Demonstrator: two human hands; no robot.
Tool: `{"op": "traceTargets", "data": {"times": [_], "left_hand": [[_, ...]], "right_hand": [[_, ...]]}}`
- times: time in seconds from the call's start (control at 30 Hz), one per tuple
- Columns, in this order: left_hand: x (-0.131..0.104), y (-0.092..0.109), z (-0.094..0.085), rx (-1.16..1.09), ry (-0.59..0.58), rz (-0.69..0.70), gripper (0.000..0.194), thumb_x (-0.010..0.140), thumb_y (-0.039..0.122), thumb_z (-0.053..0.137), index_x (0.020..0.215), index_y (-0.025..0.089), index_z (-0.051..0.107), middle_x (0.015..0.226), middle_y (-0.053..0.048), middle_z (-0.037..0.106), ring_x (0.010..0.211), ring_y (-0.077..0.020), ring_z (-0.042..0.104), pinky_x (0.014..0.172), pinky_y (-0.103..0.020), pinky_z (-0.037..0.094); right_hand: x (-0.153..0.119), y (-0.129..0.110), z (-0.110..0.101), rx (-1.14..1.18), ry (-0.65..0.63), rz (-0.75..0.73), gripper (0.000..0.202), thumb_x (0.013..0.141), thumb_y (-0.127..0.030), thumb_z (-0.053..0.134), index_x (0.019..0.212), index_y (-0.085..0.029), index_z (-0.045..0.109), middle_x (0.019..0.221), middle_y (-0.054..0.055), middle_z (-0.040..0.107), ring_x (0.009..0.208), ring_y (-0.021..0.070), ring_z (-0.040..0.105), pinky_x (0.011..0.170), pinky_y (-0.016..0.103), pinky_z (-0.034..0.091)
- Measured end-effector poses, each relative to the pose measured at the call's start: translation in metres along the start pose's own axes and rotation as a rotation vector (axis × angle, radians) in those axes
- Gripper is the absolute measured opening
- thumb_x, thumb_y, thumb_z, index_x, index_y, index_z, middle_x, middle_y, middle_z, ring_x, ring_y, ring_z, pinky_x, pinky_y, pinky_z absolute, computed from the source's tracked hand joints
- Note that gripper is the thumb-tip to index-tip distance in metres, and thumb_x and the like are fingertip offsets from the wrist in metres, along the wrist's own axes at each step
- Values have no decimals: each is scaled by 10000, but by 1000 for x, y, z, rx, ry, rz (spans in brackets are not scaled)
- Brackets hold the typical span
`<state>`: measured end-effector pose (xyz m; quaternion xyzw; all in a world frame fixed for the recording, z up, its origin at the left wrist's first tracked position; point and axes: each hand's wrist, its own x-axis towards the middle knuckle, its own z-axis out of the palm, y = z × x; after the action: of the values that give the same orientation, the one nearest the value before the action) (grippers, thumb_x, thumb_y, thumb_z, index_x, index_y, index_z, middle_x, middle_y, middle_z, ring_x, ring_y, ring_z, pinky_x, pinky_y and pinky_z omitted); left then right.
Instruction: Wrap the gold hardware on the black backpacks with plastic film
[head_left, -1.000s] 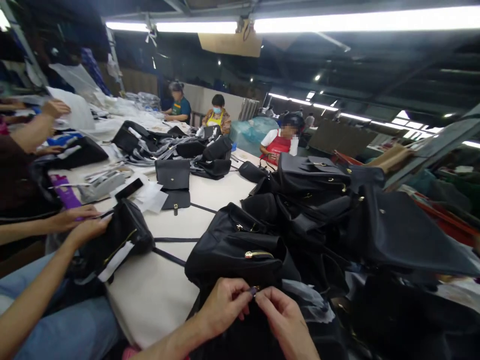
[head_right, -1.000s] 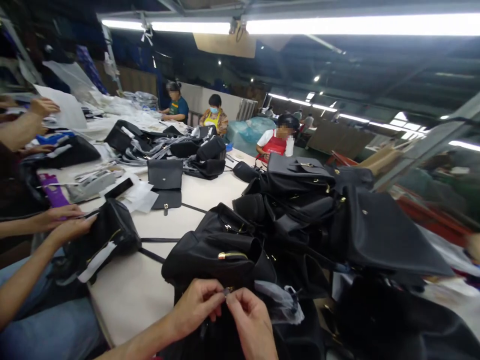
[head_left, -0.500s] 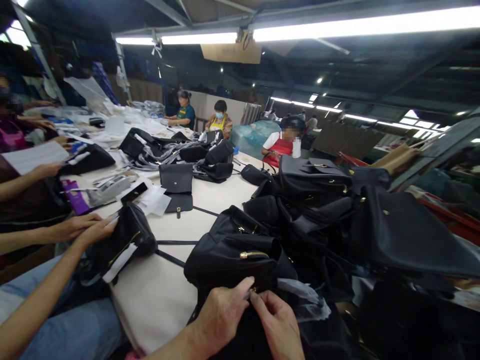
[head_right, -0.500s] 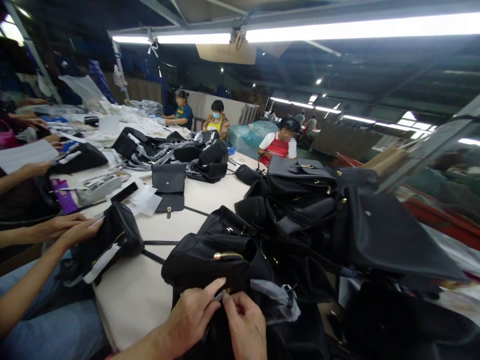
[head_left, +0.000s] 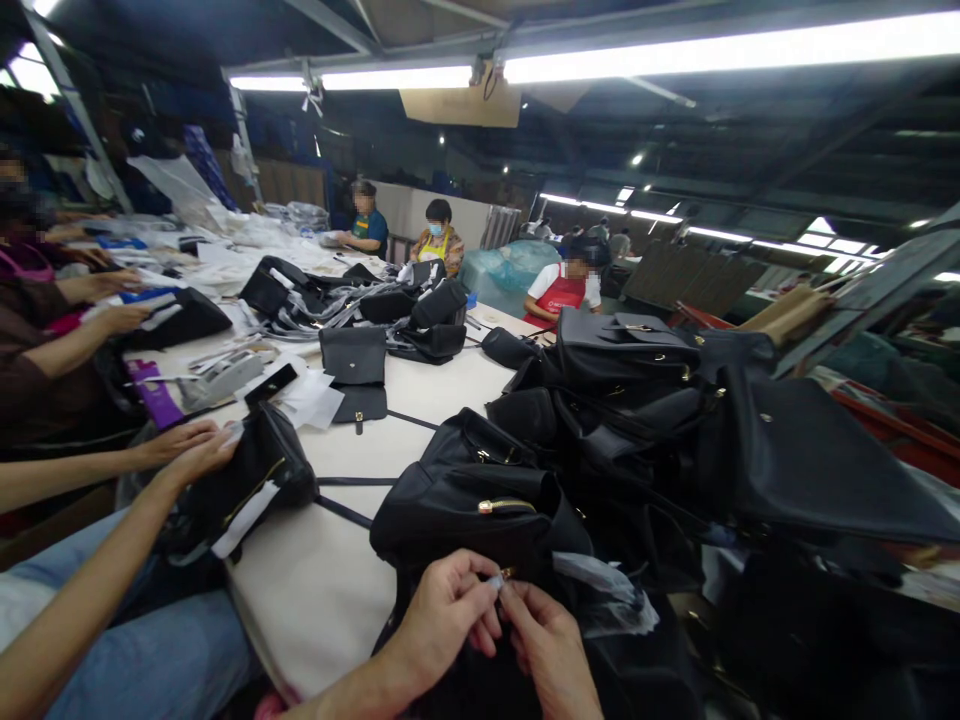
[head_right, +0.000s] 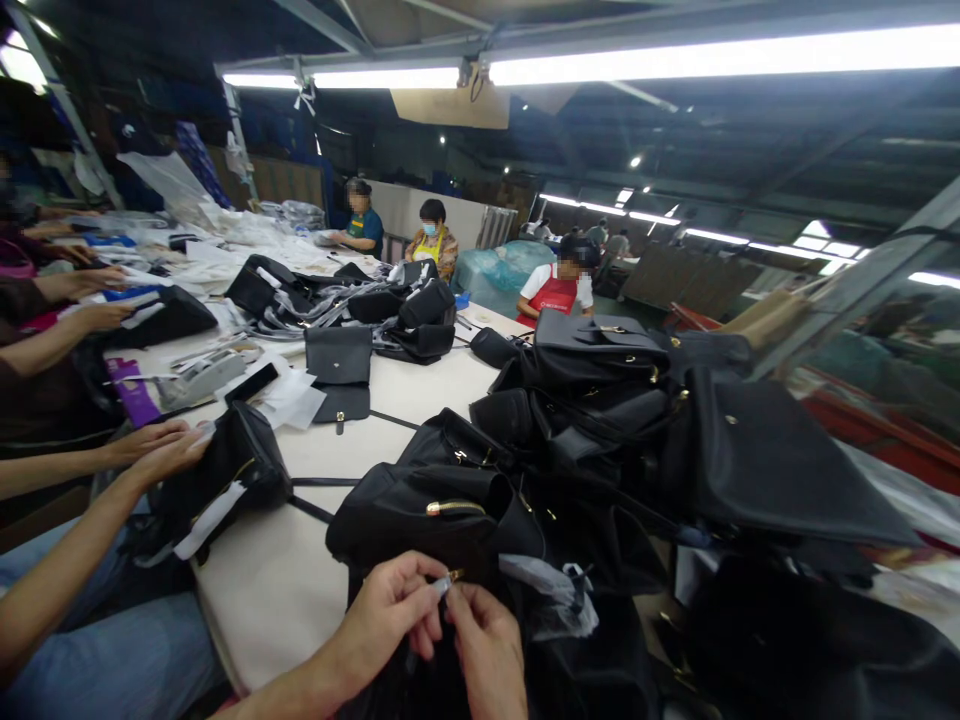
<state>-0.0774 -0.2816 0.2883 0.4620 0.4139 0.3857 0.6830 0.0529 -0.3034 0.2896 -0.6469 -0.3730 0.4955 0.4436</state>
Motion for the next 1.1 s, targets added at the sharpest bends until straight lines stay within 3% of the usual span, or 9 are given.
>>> {"op": "traceTargets", "data": {"times": [0.17,0.33,0.47,0.6,0.73,0.8,1.03,1.1], "left_hand": [[-4,4,2,140,22,67,230,814,267,543,990,132,608,575,9,630,444,-113,578,458,-199,444],[-5,4,3,314,34,88,179,824,183,494,980,158,579,591,17,655,453,-113,591,477,-197,439],[-6,3,4,372,43,107,131,832,177,490,962,190,488,583,38,660,453,-119,594,493,-203,441],[-8,3,6,382,43,113,87,823,158,486,887,207,453,579,43,655,458,-116,593,486,-198,427],[-8,2,6,309,55,81,113,794,126,485,839,211,426,568,45,645,447,-117,592,455,-192,418],[-7,-2,5,233,62,67,113,794,136,486,830,213,412,559,47,638,435,-115,587,434,-185,411],[-1,-14,3,-64,8,-19,186,779,256,555,842,210,386,543,24,652,403,-115,584,398,-171,394],[0,-14,3,-128,-13,-43,234,760,301,587,841,205,390,538,5,660,402,-120,587,399,-174,395]], "right_hand": [[-2,6,11,60,36,76,509,579,-595,712,792,-136,655,465,-54,476,417,79,327,409,223,231],[-2,17,8,177,87,79,395,651,-500,697,800,-138,644,416,-95,390,405,60,297,410,201,205],[-1,24,2,277,82,116,383,698,-510,686,809,-146,646,488,-51,518,376,43,301,382,192,160],[-2,23,3,357,99,158,449,630,-541,773,794,-142,648,428,-87,456,351,23,292,362,159,168],[-4,14,11,612,113,219,572,367,-488,915,718,-152,613,425,-112,461,325,-13,257,330,123,166],[-5,9,14,721,103,267,585,297,-416,947,689,-157,598,422,-122,462,317,-24,254,317,106,162],[-7,-2,17,879,-12,431,479,276,-267,969,614,-142,654,340,-145,385,301,-41,211,296,92,172],[-8,-3,17,919,-26,446,452,290,-249,966,615,-145,670,367,-117,466,301,-31,250,295,107,217]]}}
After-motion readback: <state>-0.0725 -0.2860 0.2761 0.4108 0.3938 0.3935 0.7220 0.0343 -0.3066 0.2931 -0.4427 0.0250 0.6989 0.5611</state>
